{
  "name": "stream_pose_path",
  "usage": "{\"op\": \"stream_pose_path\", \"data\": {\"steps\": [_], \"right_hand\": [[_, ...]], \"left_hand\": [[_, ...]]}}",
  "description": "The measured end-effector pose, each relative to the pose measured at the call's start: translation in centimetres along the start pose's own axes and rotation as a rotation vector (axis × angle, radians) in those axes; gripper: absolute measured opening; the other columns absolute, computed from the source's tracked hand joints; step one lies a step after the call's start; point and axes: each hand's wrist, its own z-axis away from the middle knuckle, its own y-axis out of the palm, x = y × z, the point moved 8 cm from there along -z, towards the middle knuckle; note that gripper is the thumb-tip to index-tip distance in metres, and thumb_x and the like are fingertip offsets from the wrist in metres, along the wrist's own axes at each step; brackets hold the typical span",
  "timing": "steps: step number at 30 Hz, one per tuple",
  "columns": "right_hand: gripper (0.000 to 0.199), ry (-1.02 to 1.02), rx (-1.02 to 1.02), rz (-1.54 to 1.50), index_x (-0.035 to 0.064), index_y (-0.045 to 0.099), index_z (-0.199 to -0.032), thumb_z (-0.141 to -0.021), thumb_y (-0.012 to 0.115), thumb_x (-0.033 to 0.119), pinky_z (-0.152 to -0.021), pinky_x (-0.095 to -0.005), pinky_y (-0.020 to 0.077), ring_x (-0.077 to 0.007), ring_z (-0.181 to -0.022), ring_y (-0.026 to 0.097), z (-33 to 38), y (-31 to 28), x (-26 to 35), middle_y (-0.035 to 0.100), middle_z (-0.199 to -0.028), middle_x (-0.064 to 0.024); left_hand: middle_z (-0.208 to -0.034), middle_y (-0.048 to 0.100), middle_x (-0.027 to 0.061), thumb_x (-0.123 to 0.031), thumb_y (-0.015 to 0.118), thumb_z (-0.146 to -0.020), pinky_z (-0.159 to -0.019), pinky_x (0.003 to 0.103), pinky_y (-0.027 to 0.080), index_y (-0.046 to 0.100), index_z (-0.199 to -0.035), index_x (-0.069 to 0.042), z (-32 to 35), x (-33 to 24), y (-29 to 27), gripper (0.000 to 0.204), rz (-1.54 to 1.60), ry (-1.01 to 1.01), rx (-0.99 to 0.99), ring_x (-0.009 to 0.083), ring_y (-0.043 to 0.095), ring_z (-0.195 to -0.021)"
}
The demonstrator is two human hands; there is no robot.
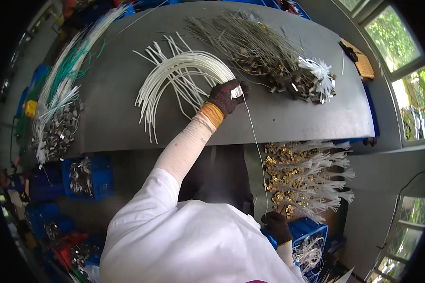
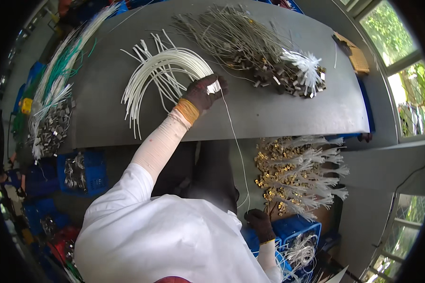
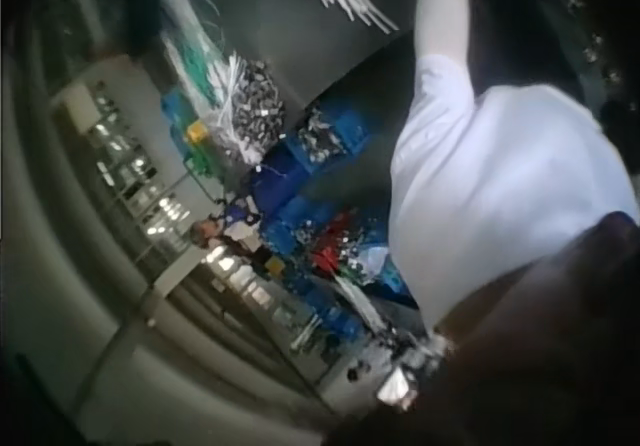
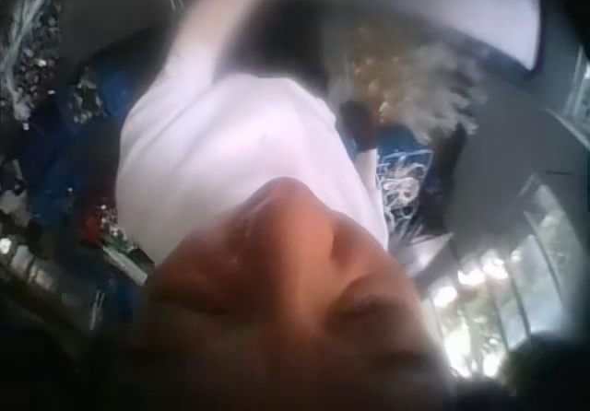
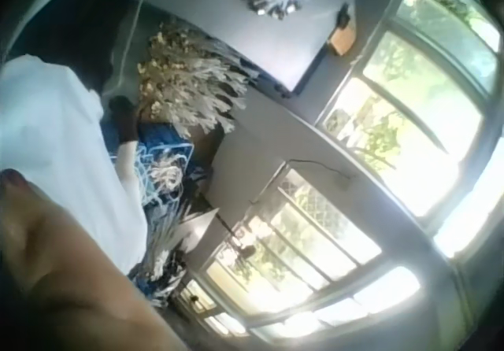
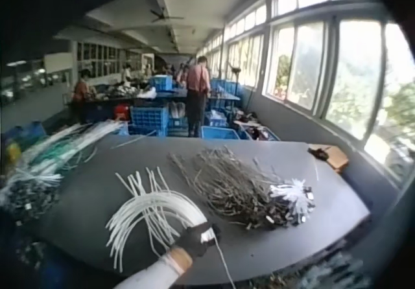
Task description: Manually organizing and bundling curved white wire components at a workbench.
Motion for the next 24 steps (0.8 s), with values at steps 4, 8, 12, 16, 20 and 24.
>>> {"op": "stream_pose_path", "data": {"steps": [4,8,12,16,20,24], "right_hand": [[0.009,0.154,0.099,-0.016,0.0058,0.070,-0.087,-0.080,0.072,0.009,-0.054,-0.0278,0.0449,-0.0118,-0.065,0.057,-2.0,0.5,-1.0,0.062,-0.076,-0.0011],[0.014,-0.194,0.168,0.329,0.0078,0.070,-0.087,-0.074,0.071,0.003,-0.054,-0.0283,0.0458,-0.0153,-0.066,0.059,-1.7,0.5,1.7,0.062,-0.077,-0.0042],[0.026,-0.488,0.163,0.581,0.0085,0.071,-0.089,-0.064,0.071,0.001,-0.059,-0.0327,0.0511,-0.0240,-0.069,0.063,-1.1,0.7,2.8,0.063,-0.080,-0.0097],[0.030,-0.367,0.127,0.541,0.0084,0.071,-0.089,-0.060,0.071,0.002,-0.066,-0.0368,0.0545,-0.0299,-0.075,0.066,-1.2,0.0,2.7,0.066,-0.085,-0.0125],[0.023,-0.420,0.090,0.603,0.0072,0.071,-0.090,-0.068,0.071,0.001,-0.067,-0.0343,0.0540,-0.0244,-0.076,0.067,-0.8,0.1,3.3,0.068,-0.085,-0.0100],[0.006,-0.405,-0.041,0.484,0.0060,0.069,-0.086,-0.086,0.069,0.012,-0.062,-0.0297,0.0477,-0.0120,-0.067,0.058,-2.9,-1.2,0.6,0.061,-0.073,-0.0028]], "left_hand": [[-0.107,0.068,0.0114,-0.015,0.066,-0.093,-0.088,0.051,0.057,0.060,-0.113,-0.005,2.9,-5.0,-1.6,0.023,-0.012,-0.068,-0.227,0.0299,0.067,-0.101],[-0.109,0.066,0.0121,-0.012,0.060,-0.097,-0.093,0.049,0.058,0.056,-0.119,-0.004,3.5,-8.7,-3.4,0.024,0.013,0.142,-0.235,0.0290,0.065,-0.108],[-0.107,0.066,0.0115,-0.013,0.063,-0.095,-0.091,0.048,0.058,0.058,-0.117,-0.005,3.3,-9.1,-4.2,0.024,-0.006,0.150,-0.156,0.0285,0.065,-0.106],[-0.105,0.067,0.0108,-0.014,0.066,-0.093,-0.087,0.047,0.059,0.062,-0.112,-0.006,3.1,-8.6,-4.9,0.021,0.031,0.101,-0.184,0.0285,0.066,-0.102],[-0.105,0.068,0.0113,-0.014,0.067,-0.093,-0.086,0.047,0.059,0.064,-0.111,-0.006,2.9,-8.6,-5.5,0.021,0.040,0.102,-0.172,0.0294,0.067,-0.099],[-0.104,0.068,0.0117,-0.014,0.067,-0.093,-0.085,0.047,0.059,0.064,-0.112,-0.005,2.9,-8.6,-5.3,0.022,0.022,0.103,-0.199,0.0301,0.067,-0.099]]}}
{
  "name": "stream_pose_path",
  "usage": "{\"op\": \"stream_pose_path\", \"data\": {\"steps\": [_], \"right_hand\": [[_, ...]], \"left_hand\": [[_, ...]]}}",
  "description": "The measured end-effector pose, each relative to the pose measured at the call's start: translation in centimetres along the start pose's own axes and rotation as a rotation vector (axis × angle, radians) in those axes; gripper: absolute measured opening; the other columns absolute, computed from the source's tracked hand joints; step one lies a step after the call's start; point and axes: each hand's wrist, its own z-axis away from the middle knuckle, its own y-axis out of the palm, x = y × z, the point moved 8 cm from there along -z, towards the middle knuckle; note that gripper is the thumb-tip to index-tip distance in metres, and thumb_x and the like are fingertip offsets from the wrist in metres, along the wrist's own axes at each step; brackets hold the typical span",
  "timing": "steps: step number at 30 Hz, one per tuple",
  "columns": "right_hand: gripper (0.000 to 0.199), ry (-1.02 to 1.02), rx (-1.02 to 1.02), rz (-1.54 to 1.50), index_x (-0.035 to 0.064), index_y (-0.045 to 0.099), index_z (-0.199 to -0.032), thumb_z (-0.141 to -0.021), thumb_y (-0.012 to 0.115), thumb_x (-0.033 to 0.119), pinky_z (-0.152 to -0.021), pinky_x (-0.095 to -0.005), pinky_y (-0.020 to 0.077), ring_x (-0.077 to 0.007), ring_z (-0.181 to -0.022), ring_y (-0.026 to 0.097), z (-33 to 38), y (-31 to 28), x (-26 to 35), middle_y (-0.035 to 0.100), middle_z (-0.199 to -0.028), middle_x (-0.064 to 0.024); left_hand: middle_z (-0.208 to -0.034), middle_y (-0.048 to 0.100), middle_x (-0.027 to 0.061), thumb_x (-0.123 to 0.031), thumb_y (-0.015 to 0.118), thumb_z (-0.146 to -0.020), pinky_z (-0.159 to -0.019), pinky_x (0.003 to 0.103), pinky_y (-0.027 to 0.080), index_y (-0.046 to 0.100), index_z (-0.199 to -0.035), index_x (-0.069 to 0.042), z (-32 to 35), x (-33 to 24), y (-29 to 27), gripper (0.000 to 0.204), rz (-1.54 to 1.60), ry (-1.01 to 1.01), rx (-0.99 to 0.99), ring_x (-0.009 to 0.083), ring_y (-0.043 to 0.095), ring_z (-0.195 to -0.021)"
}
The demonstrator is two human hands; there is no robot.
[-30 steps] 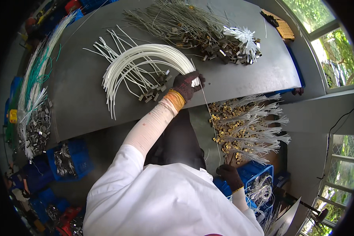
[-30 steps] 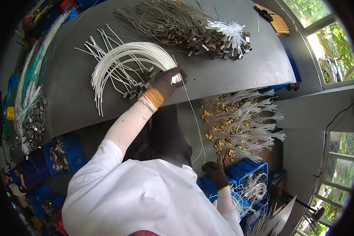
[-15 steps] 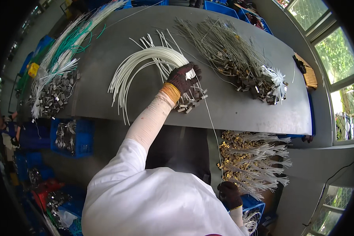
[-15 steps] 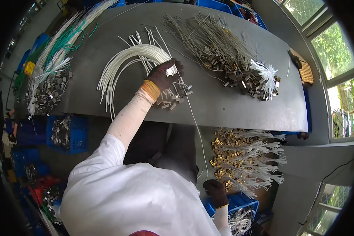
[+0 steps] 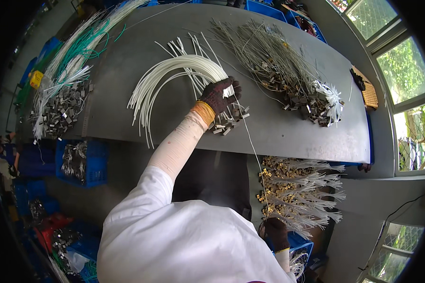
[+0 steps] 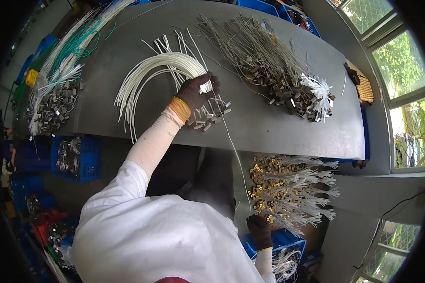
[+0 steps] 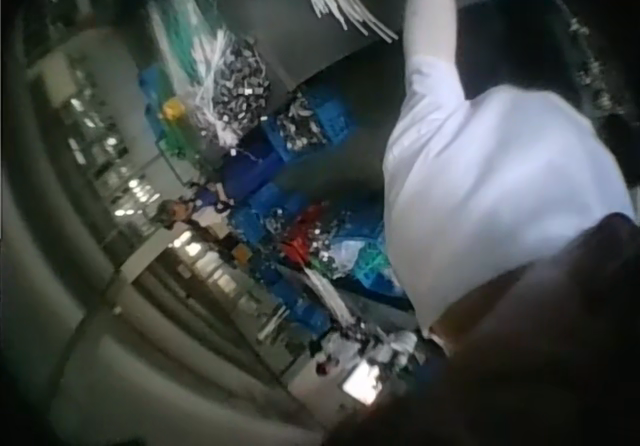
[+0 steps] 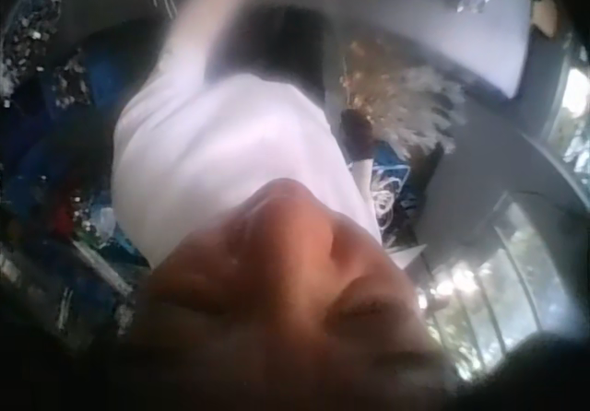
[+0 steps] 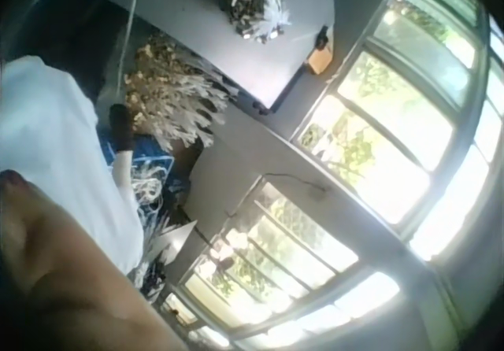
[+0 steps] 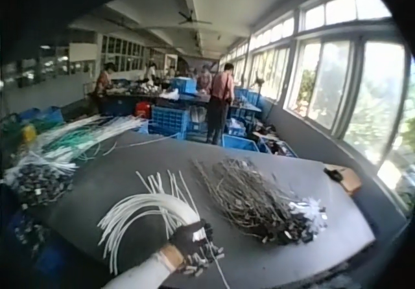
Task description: Manually organizing and bundling curved white wire components at a workbench.
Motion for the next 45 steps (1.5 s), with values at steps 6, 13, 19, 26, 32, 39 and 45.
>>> {"op": "stream_pose_path", "data": {"steps": [6,13,19,26,32,39,45], "right_hand": [[0.008,0.244,0.056,-0.221,0.0051,0.071,-0.089,-0.087,0.069,0.012,-0.060,-0.0271,0.0478,-0.0106,-0.067,0.059,0.2,-0.2,3.1,0.064,-0.077,-0.0025],[0.017,0.261,0.214,-0.635,0.0033,0.067,-0.103,-0.092,0.061,0.014,-0.056,-0.0250,0.0440,-0.0087,-0.061,0.055,-5.6,2.1,9.7,0.063,-0.077,-0.0028],[0.022,-0.300,0.187,-0.387,0.0041,0.063,-0.113,-0.095,0.056,0.015,-0.058,-0.0235,0.0452,-0.0104,-0.071,0.058,-13.8,4.1,17.5,0.064,-0.091,-0.0017],[0.033,-0.207,0.311,-0.522,0.0062,0.061,-0.122,-0.090,0.061,-0.001,-0.068,-0.0264,0.0533,-0.0161,-0.092,0.063,-18.8,7.3,24.7,0.064,-0.108,-0.0062],[0.031,-0.490,0.225,-0.456,0.0058,0.063,-0.119,-0.098,0.061,0.028,-0.060,-0.0202,0.0456,-0.0077,-0.079,0.060,-19.2,7.7,29.0,0.065,-0.092,0.0010],[0.038,-1.040,-0.164,-0.034,0.0036,0.060,-0.126,-0.091,0.067,0.019,-0.075,-0.0283,0.0515,-0.0122,-0.086,0.061,-16.7,4.8,34.6,0.066,-0.095,-0.0036],[0.045,-0.562,0.236,-0.785,0.0013,0.057,-0.130,-0.087,0.070,0.007,-0.086,-0.0301,0.0501,-0.0136,-0.099,0.060,-19.2,7.0,32.4,0.063,-0.114,-0.0068]], "left_hand": [[-0.111,0.066,0.0124,-0.014,0.065,-0.095,-0.087,0.046,0.059,0.061,-0.119,-0.005,1.3,0.5,-0.3,0.026,0.009,-0.021,0.046,0.0311,0.066,-0.101],[-0.123,0.062,0.0130,-0.012,0.051,-0.103,-0.101,0.040,0.054,0.056,-0.129,0.000,5.3,2.5,0.9,0.029,-0.360,-0.099,0.180,0.0278,0.060,-0.120],[-0.113,0.069,0.0045,-0.018,0.064,-0.097,-0.092,0.040,0.056,0.068,-0.117,-0.008,10.1,2.1,1.7,0.023,-0.562,0.023,0.142,0.0173,0.065,-0.107],[-0.118,0.070,0.0074,-0.006,0.068,-0.086,-0.093,0.039,0.054,0.066,-0.125,-0.009,14.7,1.7,2.2,0.039,-1.028,0.298,0.276,0.0228,0.066,-0.110],[-0.122,0.068,0.0135,0.011,0.064,-0.075,-0.099,0.039,0.052,0.067,-0.125,-0.010,16.8,1.7,3.8,0.054,-1.616,0.729,0.369,0.0301,0.065,-0.114],[-0.116,0.070,0.0123,-0.001,0.067,-0.081,-0.092,0.040,0.054,0.066,-0.122,-0.009,18.3,0.1,5.6,0.042,-1.765,0.928,0.389,0.0310,0.067,-0.107],[-0.121,0.069,0.0115,0.018,0.057,-0.072,-0.095,0.038,0.054,0.067,-0.126,-0.009,16.8,-0.6,5.3,0.061,-1.648,0.797,0.364,0.0297,0.066,-0.112]]}}
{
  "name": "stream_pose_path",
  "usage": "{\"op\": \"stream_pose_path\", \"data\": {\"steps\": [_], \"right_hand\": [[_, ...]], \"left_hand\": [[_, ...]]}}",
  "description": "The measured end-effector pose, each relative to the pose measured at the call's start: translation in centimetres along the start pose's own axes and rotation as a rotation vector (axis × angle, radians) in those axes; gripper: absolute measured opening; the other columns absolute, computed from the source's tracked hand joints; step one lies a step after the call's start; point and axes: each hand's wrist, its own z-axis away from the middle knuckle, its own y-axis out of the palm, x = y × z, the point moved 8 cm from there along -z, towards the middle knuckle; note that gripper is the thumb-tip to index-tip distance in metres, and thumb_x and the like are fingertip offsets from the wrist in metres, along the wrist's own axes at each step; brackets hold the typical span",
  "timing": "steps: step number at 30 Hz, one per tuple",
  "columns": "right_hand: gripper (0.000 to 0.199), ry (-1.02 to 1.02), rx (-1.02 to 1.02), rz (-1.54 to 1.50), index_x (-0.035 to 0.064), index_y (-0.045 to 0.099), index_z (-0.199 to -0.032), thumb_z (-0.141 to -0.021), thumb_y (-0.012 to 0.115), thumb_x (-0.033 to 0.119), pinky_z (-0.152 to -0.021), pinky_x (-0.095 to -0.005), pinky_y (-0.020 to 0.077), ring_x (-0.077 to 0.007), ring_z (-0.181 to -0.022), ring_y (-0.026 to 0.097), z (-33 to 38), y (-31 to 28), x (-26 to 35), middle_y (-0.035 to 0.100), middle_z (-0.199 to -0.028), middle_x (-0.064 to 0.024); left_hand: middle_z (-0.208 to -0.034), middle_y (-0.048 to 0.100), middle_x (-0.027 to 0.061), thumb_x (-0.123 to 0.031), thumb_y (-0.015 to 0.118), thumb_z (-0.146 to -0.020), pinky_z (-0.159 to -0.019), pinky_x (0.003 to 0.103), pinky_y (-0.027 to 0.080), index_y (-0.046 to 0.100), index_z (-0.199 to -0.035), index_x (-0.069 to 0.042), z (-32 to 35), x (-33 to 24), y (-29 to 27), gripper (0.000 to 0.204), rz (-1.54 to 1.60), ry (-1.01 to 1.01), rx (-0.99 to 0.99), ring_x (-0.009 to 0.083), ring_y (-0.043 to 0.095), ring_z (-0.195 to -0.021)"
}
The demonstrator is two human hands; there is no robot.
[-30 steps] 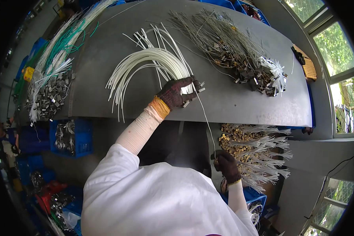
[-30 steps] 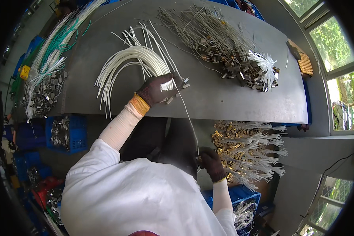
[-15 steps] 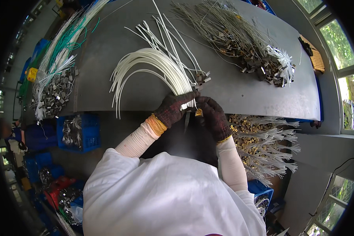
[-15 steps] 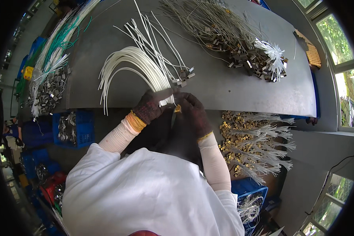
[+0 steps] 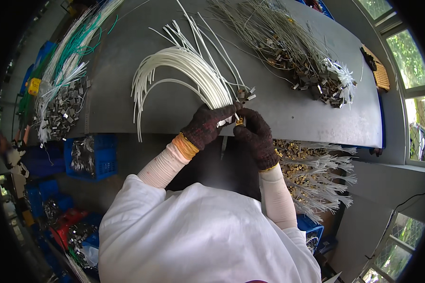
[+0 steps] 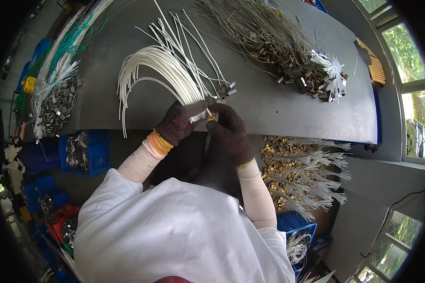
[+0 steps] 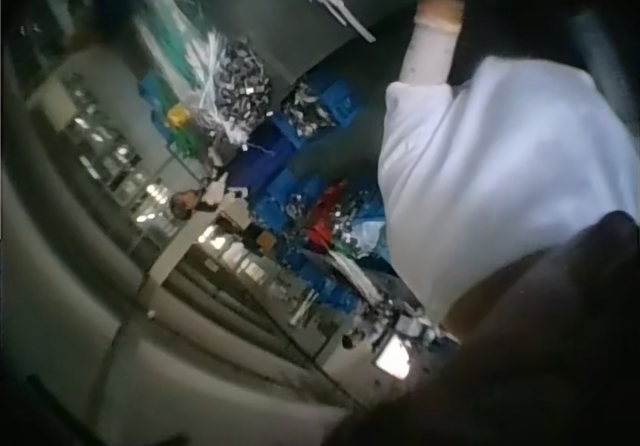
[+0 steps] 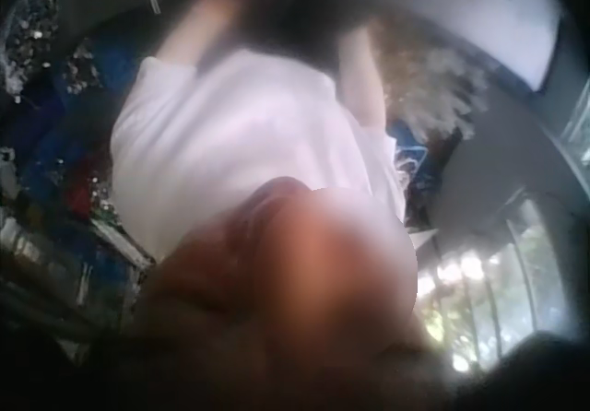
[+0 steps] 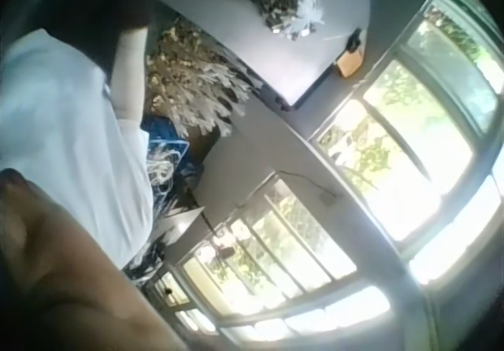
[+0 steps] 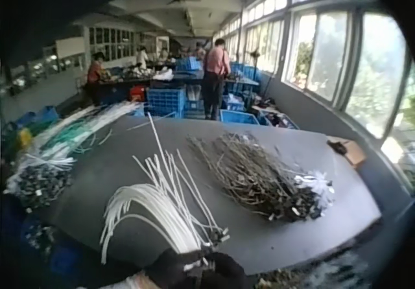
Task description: Manually organizing and bundling curved white wire components at a workbench.
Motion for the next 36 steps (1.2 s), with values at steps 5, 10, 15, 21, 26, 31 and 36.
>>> {"op": "stream_pose_path", "data": {"steps": [5,10,15,21,26,31,36], "right_hand": [[0.042,0.129,-0.047,-0.064,0.0001,0.058,-0.127,-0.087,0.071,0.009,-0.078,-0.0263,0.0509,-0.0102,-0.084,0.060,-0.1,0.2,-0.8,0.065,-0.102,-0.0044],[0.038,0.196,-0.039,-0.107,-0.0012,0.058,-0.125,-0.090,0.069,0.009,-0.073,-0.0267,0.0514,-0.0112,-0.079,0.060,-1.9,0.1,-2.3,0.065,-0.092,-0.0058],[0.034,0.244,-0.110,0.045,-0.0020,0.059,-0.121,-0.090,0.068,0.010,-0.071,-0.0282,0.0514,-0.0115,-0.075,0.059,-4.5,-0.6,-4.5,0.064,-0.093,-0.0055],[0.044,-0.037,-0.371,1.199,0.0116,0.058,-0.128,-0.086,0.071,0.015,-0.083,-0.0409,0.0535,-0.0320,-0.097,0.065,-8.6,-9.5,-1.3,0.064,-0.118,-0.0139],[0.047,-0.113,-0.509,1.618,0.0123,0.053,-0.133,-0.087,0.061,0.011,-0.090,-0.0513,0.0515,-0.0432,-0.110,0.061,-11.1,-19.0,-0.2,0.061,-0.126,-0.0198],[0.034,0.459,-0.451,1.463,0.0085,0.057,-0.122,-0.088,0.057,0.014,-0.089,-0.0525,0.0521,-0.0456,-0.107,0.062,-9.8,-23.7,-5.1,0.063,-0.120,-0.0242],[0.021,0.484,-0.222,1.480,0.0020,0.061,-0.090,-0.092,0.057,0.023,-0.072,-0.0472,0.0525,-0.0394,-0.085,0.066,-1.0,-24.2,-6.8,0.067,-0.093,-0.0208]], "left_hand": [[-0.120,0.069,0.0114,0.017,0.057,-0.076,-0.092,0.037,0.055,0.068,-0.125,-0.010,-0.3,-0.3,-0.5,0.057,-0.006,0.022,-0.049,0.0283,0.067,-0.109],[-0.111,0.070,0.0107,0.008,0.057,-0.088,-0.085,0.035,0.056,0.070,-0.122,-0.010,-0.7,2.1,0.3,0.040,0.041,-0.013,-0.066,0.0254,0.069,-0.100],[-0.106,0.071,0.0119,-0.002,0.063,-0.088,-0.082,0.037,0.056,0.069,-0.120,-0.011,-1.1,5.9,0.6,0.035,-0.061,-0.134,-0.037,0.0284,0.069,-0.097],[-0.096,0.070,0.0069,-0.021,0.066,-0.091,-0.080,0.038,0.056,0.068,-0.114,-0.010,0.9,10.8,-0.8,0.026,0.704,-0.660,-0.040,0.0196,0.068,-0.091],[-0.089,0.067,0.0028,-0.028,0.062,-0.098,-0.070,0.029,0.053,0.068,-0.108,-0.008,0.7,9.8,0.3,0.023,1.046,-0.925,-0.066,0.0135,0.064,-0.081],[-0.081,0.066,0.0038,-0.024,0.063,-0.097,-0.059,0.026,0.051,0.069,-0.104,-0.007,0.7,10.5,1.8,0.019,1.236,-1.033,-0.231,0.0140,0.064,-0.073],[-0.088,0.068,0.0052,-0.021,0.065,-0.096,-0.065,0.029,0.054,0.066,-0.110,-0.007,0.3,10.0,2.6,0.020,1.285,-1.073,-0.256,0.0160,0.066,-0.079]]}}
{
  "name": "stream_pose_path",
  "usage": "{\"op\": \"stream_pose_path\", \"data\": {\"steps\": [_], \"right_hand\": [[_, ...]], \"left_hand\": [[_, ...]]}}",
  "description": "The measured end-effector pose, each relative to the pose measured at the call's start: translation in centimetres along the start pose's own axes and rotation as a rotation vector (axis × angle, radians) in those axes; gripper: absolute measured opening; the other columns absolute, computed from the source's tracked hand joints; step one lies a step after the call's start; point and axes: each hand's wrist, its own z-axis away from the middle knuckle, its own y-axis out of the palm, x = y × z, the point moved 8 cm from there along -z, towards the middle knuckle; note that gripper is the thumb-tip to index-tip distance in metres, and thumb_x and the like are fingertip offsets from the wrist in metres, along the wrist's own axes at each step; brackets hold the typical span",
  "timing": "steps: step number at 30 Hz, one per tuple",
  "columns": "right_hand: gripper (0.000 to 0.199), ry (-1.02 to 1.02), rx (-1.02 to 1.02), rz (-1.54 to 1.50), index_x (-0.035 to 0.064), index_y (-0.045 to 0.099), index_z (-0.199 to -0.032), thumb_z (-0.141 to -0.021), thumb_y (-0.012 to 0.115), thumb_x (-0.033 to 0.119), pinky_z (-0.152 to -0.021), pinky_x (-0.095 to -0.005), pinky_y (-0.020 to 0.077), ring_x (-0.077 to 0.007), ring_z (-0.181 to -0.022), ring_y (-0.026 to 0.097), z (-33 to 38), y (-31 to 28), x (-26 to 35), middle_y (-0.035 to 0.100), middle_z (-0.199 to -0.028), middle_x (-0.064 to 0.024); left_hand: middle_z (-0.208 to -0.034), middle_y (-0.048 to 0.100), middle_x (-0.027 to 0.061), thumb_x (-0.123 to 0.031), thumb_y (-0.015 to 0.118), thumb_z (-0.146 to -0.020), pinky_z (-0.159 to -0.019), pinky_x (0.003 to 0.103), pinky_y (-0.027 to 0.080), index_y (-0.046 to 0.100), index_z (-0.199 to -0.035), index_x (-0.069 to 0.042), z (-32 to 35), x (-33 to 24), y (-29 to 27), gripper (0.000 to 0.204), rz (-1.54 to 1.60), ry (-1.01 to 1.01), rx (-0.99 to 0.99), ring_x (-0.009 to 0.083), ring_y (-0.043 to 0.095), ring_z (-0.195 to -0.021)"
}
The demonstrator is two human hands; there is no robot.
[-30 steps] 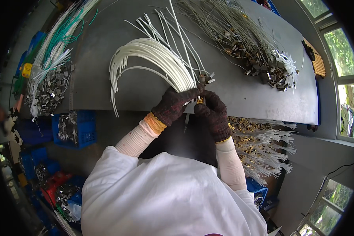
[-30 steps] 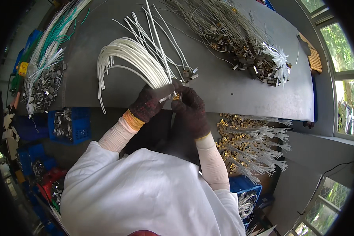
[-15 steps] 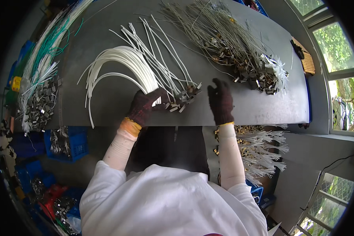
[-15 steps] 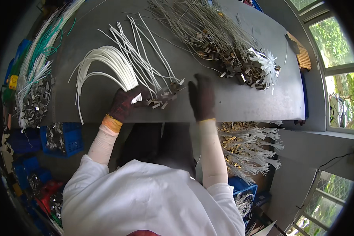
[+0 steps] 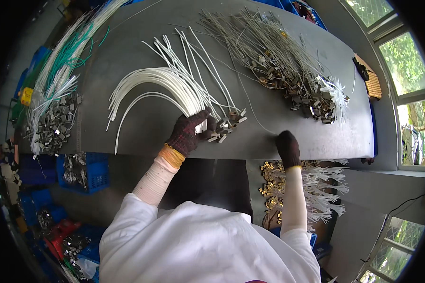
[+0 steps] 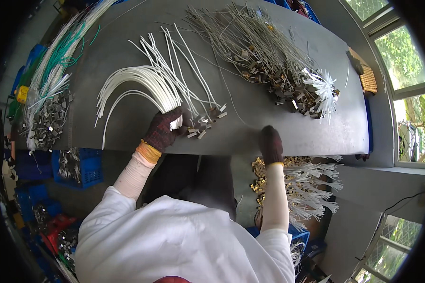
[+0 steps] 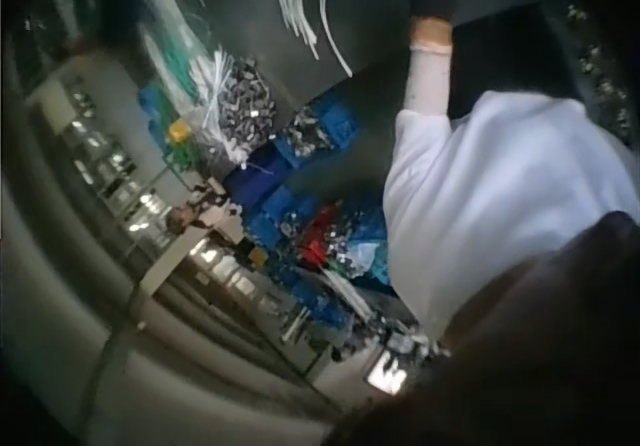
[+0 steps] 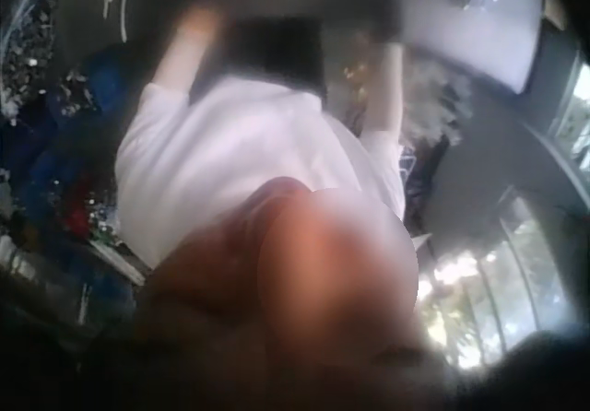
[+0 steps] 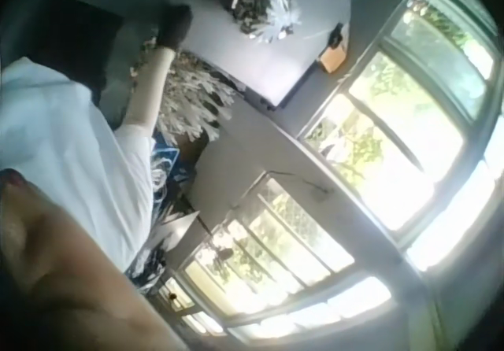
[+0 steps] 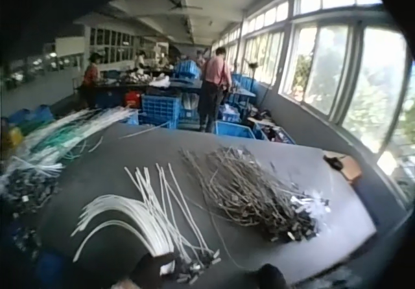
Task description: Manually organizing and bundling curved white wire components at a workbench.
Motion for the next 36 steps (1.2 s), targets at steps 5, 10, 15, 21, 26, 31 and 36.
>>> {"op": "stream_pose_path", "data": {"steps": [5,10,15,21,26,31,36], "right_hand": [[0.018,0.223,0.173,-0.772,0.0057,0.070,-0.099,-0.094,0.065,0.022,-0.057,-0.0290,0.0436,-0.0137,-0.060,0.054,13.2,-0.6,-3.3,0.061,-0.070,-0.0035],[0.020,0.305,0.171,-1.096,-0.0005,0.069,-0.109,-0.096,0.061,0.012,-0.057,-0.0243,0.0403,-0.0058,-0.060,0.048,24.4,-1.4,-6.8,0.056,-0.071,0.0022],[0.022,0.161,0.194,-1.119,0.0009,0.069,-0.112,-0.095,0.061,0.012,-0.055,-0.0240,0.0424,-0.0069,-0.061,0.053,27.5,-0.5,-2.6,0.060,-0.073,0.0005],[0.017,0.217,0.290,-1.209,0.0040,0.069,-0.108,-0.092,0.067,0.009,-0.061,-0.0225,0.0417,-0.0059,-0.069,0.051,29.4,2.0,-2.9,0.064,-0.085,0.0007],[0.017,0.224,0.336,-1.183,0.0039,0.069,-0.108,-0.092,0.066,0.008,-0.062,-0.0229,0.0420,-0.0055,-0.070,0.051,31.2,2.3,-5.3,0.064,-0.088,0.0014],[0.018,0.226,0.336,-1.120,0.0037,0.069,-0.109,-0.093,0.064,0.009,-0.061,-0.0237,0.0422,-0.0056,-0.070,0.051,31.4,2.5,-6.3,0.063,-0.087,0.0018],[0.018,0.227,0.315,-1.102,0.0038,0.070,-0.109,-0.093,0.064,0.010,-0.062,-0.0235,0.0420,-0.0056,-0.070,0.051,31.1,2.7,-6.6,0.063,-0.086,0.0021]], "left_hand": [[-0.107,0.067,0.0116,-0.014,0.064,-0.095,-0.080,0.041,0.061,0.063,-0.118,-0.003,-0.9,-0.3,-2.1,0.025,0.270,0.045,0.111,0.0276,0.067,-0.096],[-0.108,0.067,0.0141,-0.013,0.061,-0.096,-0.083,0.046,0.061,0.062,-0.118,0.000,-2.3,-1.2,-0.5,0.025,0.286,0.028,0.135,0.0313,0.067,-0.101],[-0.112,0.067,0.0165,-0.016,0.061,-0.096,-0.086,0.052,0.058,0.062,-0.117,-0.003,-3.3,-2.0,-0.1,0.025,0.259,0.071,0.101,0.0354,0.067,-0.104],[-0.108,0.068,0.0156,-0.014,0.062,-0.095,-0.094,0.054,0.055,0.062,-0.116,-0.003,-4.3,-4.4,-0.4,0.024,0.298,0.161,0.120,0.0352,0.066,-0.103],[-0.104,0.068,0.0154,-0.012,0.063,-0.094,-0.090,0.051,0.057,0.064,-0.111,-0.002,-4.7,-6.1,-1.3,0.020,0.325,0.224,0.091,0.0345,0.067,-0.098],[-0.104,0.067,0.0144,-0.011,0.062,-0.095,-0.082,0.048,0.061,0.060,-0.114,-0.003,-5.1,-5.9,-1.1,0.021,0.354,0.197,0.113,0.0330,0.068,-0.095],[-0.105,0.068,0.0142,-0.013,0.062,-0.095,-0.084,0.048,0.060,0.061,-0.114,-0.004,-4.4,-5.6,-0.7,0.021,0.328,0.176,0.087,0.0326,0.068,-0.096]]}}
